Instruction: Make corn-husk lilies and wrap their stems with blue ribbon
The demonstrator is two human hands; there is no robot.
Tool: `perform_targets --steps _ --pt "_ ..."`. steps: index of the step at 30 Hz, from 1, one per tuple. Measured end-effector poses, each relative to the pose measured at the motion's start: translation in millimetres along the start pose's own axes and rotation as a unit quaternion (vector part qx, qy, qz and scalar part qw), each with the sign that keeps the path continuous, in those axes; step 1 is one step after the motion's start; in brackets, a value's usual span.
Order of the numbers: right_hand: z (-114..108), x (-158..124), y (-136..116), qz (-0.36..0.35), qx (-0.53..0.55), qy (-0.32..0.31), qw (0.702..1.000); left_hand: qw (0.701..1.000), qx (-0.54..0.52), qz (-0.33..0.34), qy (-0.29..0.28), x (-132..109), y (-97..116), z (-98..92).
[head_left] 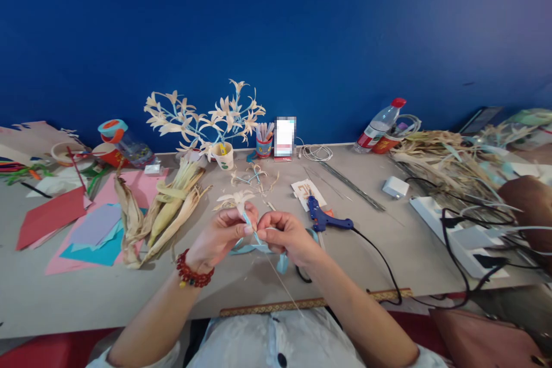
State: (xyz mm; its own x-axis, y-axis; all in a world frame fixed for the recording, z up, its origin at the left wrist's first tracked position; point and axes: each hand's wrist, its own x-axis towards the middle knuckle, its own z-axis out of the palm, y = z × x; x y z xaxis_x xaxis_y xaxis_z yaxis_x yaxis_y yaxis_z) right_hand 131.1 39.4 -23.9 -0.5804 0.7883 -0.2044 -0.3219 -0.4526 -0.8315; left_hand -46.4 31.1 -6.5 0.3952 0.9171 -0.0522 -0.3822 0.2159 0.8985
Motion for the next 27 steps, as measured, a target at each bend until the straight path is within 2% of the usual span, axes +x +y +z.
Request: perform_targets --steps 8,14,22,27 --pt "6 0 3 0.038 0.087 -0.035 0.995 1.0 -0.015 0.019 -0.019 7 -5 0.8" --pt "7 1 9 0.033 0.123 -0.067 0.99 0.996 -0.036 0.038 -0.071 14 -12 1.5" --pt "7 2 13 0.03 0.136 -0.104 0.985 0.996 -0.035 0.044 -0.067 24 -18 -1.0" --pt "10 0 18 0.037 0.173 -0.118 0.977 0.995 -0.047 0.079 -0.03 27 -20 3.4"
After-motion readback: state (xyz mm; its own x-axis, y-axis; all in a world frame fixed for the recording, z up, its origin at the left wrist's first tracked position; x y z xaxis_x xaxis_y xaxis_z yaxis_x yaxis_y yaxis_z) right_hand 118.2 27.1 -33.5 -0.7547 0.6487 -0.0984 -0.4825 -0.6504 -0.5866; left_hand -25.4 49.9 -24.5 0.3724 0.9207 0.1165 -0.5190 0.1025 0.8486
